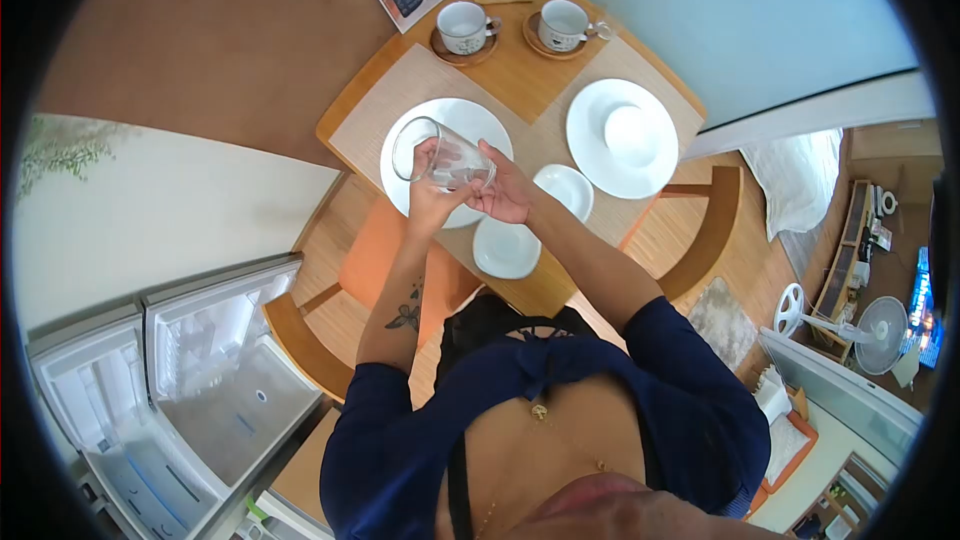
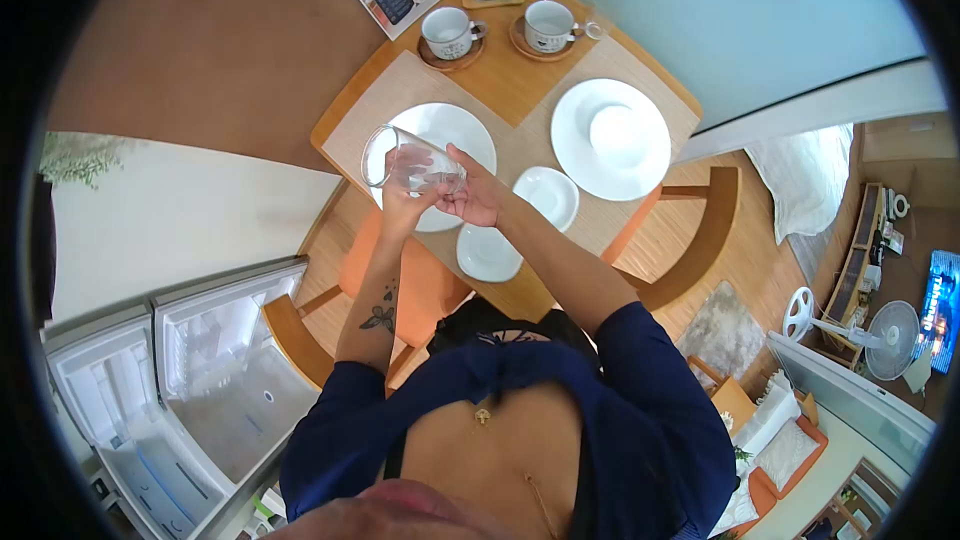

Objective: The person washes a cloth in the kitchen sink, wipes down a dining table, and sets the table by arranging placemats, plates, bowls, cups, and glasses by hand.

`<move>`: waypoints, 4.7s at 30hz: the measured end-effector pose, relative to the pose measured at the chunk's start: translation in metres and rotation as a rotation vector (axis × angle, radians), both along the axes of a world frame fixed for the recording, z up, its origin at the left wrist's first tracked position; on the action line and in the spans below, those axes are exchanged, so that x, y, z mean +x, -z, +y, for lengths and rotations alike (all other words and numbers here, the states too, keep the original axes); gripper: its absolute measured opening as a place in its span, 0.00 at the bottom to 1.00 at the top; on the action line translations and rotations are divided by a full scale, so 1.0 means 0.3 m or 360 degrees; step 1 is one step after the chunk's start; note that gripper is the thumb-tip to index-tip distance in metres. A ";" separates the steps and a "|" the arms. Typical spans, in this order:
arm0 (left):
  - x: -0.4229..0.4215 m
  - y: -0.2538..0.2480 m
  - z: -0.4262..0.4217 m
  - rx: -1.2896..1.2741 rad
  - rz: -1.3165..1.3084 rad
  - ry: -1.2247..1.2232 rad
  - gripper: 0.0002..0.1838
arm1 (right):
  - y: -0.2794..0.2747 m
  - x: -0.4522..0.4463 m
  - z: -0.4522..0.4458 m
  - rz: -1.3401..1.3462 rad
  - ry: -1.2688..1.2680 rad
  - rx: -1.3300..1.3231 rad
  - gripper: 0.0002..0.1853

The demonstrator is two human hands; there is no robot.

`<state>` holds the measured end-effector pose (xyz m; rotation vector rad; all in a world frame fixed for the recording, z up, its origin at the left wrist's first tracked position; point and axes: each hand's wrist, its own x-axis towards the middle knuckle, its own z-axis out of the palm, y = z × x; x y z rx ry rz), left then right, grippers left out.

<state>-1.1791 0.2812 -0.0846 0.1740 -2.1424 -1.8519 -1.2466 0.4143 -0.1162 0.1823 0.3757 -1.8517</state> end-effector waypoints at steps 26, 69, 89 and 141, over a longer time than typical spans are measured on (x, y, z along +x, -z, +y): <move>-0.897 0.528 -0.637 -0.0450 0.0126 -0.0809 0.39 | 0.388 -0.741 -0.384 0.0772 0.1235 0.1842 0.17; -0.986 0.541 -0.535 -0.1036 0.0101 -0.0622 0.36 | 0.368 -0.877 0.031 0.0359 0.1736 0.1994 0.21; -0.988 0.458 -0.278 -0.0036 -0.0902 -0.0234 0.11 | 0.355 -0.880 0.040 0.0289 0.1719 0.1904 0.21; -0.770 -0.520 -0.369 -0.0291 0.1061 -0.0493 0.11 | -0.738 -0.954 0.180 0.2941 0.0952 0.1048 0.21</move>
